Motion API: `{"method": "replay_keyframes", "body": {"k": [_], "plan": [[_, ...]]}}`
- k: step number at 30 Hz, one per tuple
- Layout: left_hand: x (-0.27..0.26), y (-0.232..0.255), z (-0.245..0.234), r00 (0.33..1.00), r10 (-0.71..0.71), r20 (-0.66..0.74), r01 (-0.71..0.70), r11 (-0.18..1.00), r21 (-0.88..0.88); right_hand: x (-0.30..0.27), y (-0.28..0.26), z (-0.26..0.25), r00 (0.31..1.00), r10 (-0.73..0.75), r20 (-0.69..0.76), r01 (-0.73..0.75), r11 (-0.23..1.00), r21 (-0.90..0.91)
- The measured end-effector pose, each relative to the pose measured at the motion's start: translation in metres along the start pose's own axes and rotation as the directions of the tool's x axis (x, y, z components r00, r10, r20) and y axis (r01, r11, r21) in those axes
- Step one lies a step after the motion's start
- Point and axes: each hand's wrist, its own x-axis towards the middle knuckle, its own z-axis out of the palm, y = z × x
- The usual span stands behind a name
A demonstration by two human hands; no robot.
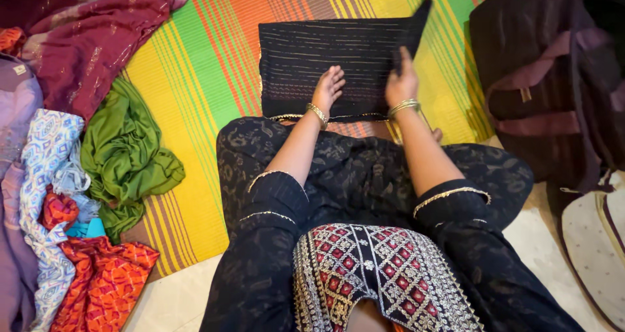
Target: The person folds several pieces of fabric and clothing by hand on a mat, smoothing out each item before placing it into a bag.
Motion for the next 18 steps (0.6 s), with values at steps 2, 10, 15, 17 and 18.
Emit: {"method": "replay_keyframes", "body": {"k": [2, 10, 15, 17, 18], "plan": [[0.006, 0.0, -0.01, 0.999, -0.036, 0.026, 0.038, 0.997, -0.073, -0.019, -0.031, 0.008, 0.989, -0.036, 0.145, 0.04, 0.999, -0.024], [0.023, -0.002, -0.013, 0.976, -0.205, 0.077, 0.216, 0.96, -0.179, -0.049, -0.05, 0.044, 0.841, -0.319, 0.437, 0.38, 0.923, -0.058], [0.031, -0.006, -0.012, 0.954, -0.254, 0.157, 0.278, 0.947, -0.16, -0.048, -0.045, 0.053, 0.829, -0.265, 0.492, 0.342, 0.937, -0.071], [0.041, -0.007, -0.014, 0.957, -0.242, 0.16, 0.274, 0.936, -0.223, -0.046, -0.051, 0.053, 0.812, -0.257, 0.524, 0.354, 0.931, -0.092], [0.048, -0.01, -0.016, 0.958, -0.235, 0.163, 0.271, 0.928, -0.255, -0.046, -0.057, 0.052, 0.799, -0.246, 0.548, 0.365, 0.923, -0.118]]}}
